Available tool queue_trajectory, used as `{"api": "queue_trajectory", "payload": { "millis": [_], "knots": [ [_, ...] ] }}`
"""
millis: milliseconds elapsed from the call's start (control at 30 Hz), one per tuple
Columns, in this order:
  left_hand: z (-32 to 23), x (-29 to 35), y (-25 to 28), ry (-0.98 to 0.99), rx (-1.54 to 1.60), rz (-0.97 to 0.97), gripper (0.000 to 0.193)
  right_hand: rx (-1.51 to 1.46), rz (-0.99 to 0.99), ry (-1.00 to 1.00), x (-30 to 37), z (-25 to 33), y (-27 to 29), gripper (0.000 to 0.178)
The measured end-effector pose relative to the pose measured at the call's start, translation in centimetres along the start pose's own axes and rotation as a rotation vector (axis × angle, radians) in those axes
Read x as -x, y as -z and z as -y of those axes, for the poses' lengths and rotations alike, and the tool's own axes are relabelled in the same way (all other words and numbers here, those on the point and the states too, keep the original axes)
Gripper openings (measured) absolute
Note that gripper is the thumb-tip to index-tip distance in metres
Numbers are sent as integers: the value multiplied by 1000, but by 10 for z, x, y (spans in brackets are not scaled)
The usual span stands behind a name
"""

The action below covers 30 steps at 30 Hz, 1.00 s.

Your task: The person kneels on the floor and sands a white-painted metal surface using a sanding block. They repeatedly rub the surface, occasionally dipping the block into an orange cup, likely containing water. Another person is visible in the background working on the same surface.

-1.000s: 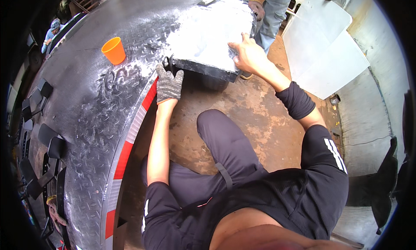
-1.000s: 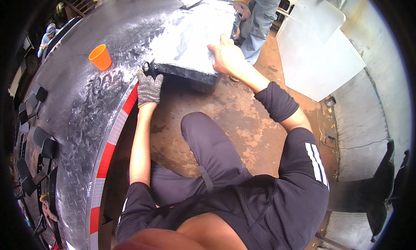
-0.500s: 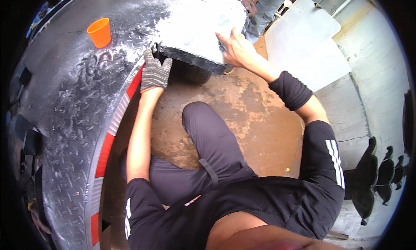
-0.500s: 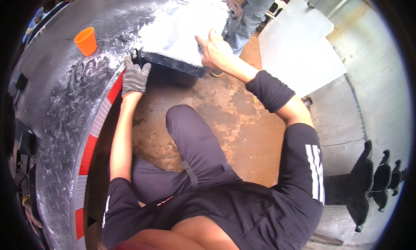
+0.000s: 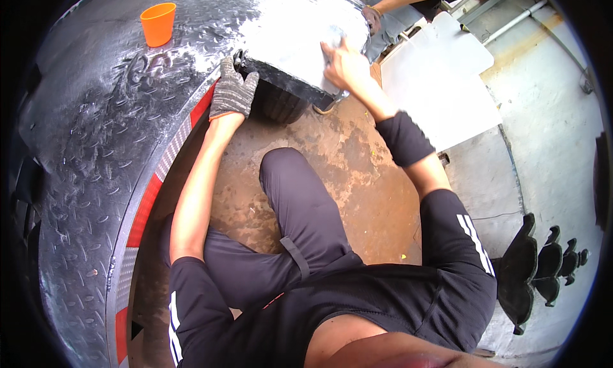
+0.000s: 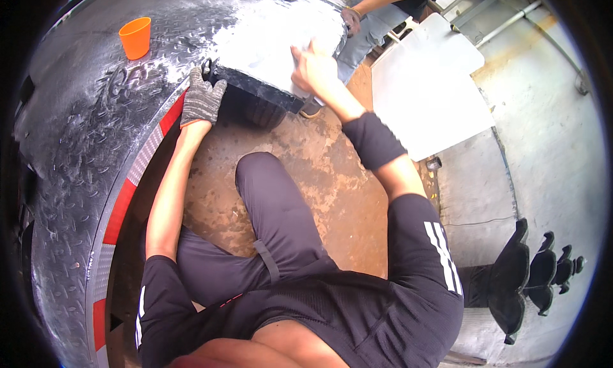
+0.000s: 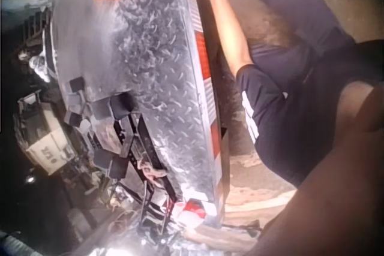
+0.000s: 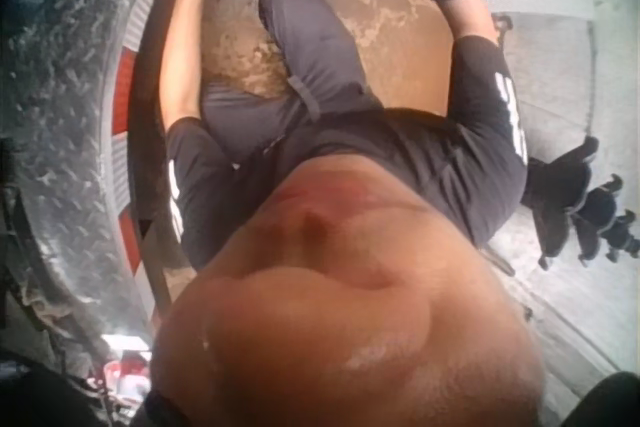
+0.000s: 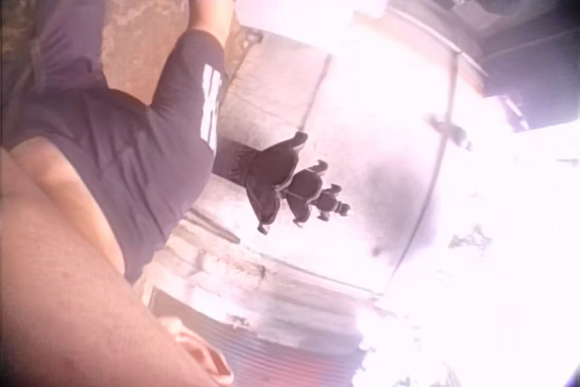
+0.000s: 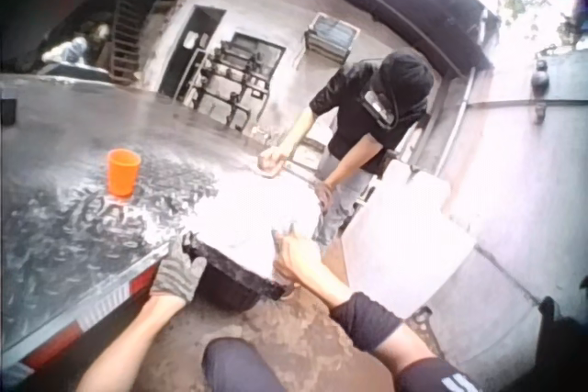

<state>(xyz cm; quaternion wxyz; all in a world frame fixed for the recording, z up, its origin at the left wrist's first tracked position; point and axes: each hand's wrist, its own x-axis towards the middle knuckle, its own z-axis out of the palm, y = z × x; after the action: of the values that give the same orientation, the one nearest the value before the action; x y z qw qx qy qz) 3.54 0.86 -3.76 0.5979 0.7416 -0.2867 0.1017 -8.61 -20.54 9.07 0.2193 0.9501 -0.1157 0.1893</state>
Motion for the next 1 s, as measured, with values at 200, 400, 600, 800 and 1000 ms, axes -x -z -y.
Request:
{"api": "queue_trajectory", "payload": {
  "millis": [200,400,600,800,1000],
  "knots": [
    [-17,4,5,2,165,-22,64,-68,-81,-26,-6,3,-6,55],
    [-20,3,10,67,90,-14,60,-67,-73,-50,12,14,-8,52],
    [-2,-4,3,-21,173,-37,64,36,-191,-24,-60,14,-23,39],
    [-14,3,-4,10,155,-78,50,-14,-119,-45,-65,-15,-31,41],
    [-8,-2,4,-2,129,-96,59,-95,-67,2,26,31,-12,56]
  ]
}}
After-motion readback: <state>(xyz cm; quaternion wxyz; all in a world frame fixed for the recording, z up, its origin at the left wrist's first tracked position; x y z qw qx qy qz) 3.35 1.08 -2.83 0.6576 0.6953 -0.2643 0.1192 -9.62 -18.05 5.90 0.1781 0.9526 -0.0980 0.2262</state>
